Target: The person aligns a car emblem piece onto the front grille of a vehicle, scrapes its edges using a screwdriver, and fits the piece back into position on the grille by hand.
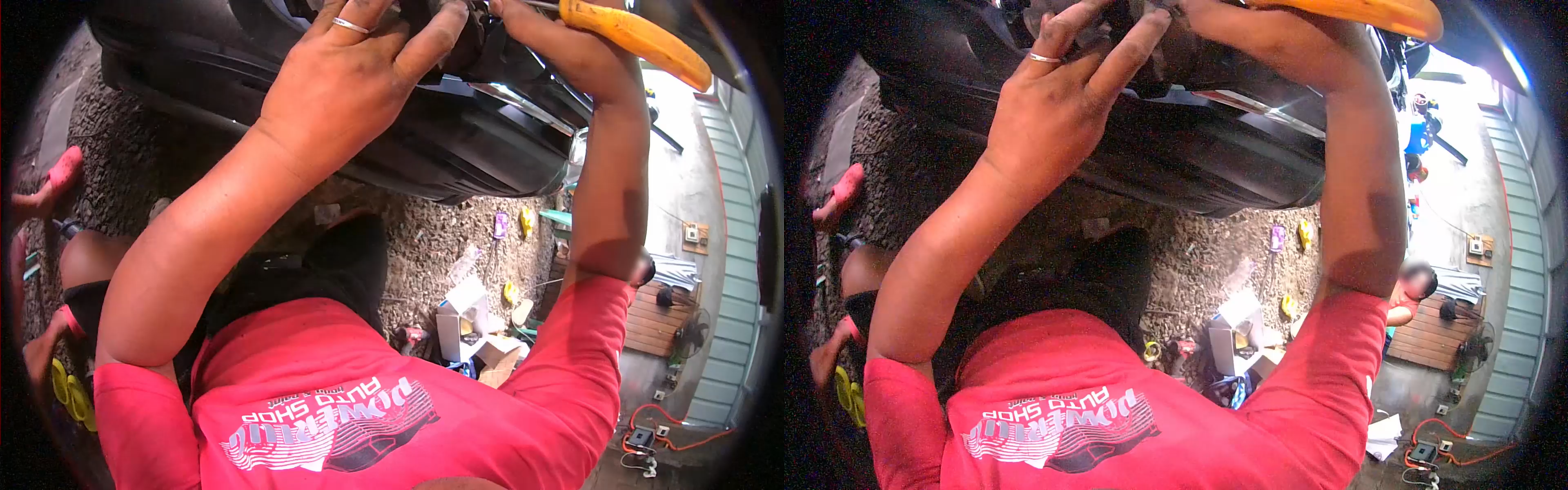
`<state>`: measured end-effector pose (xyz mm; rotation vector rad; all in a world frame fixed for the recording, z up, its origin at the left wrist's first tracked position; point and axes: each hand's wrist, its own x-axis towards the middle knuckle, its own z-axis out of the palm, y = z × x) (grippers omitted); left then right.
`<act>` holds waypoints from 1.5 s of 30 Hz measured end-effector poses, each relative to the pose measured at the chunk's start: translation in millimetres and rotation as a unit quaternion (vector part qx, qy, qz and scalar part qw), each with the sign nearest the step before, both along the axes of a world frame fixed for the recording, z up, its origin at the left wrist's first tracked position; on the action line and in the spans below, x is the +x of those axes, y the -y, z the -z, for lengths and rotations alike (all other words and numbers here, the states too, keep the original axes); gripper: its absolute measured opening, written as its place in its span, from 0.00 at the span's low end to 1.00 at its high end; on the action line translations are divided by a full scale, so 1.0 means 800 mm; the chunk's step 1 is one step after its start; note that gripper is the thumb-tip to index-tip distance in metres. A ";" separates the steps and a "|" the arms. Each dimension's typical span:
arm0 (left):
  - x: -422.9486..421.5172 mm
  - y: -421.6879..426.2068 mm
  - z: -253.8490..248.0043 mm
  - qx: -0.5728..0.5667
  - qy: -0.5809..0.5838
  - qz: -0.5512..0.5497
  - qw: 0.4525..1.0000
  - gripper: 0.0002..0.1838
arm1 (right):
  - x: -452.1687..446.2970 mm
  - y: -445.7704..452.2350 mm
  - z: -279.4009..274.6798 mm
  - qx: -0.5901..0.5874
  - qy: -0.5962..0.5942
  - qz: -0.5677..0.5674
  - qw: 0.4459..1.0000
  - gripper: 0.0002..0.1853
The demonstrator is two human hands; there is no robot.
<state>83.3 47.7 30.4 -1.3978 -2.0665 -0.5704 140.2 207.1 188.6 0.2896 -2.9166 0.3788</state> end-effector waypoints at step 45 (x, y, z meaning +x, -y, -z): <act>-0.005 -0.003 0.005 0.023 0.027 0.023 0.999 0.26 | 0.005 -0.021 0.009 0.076 -0.050 -0.086 0.992 0.07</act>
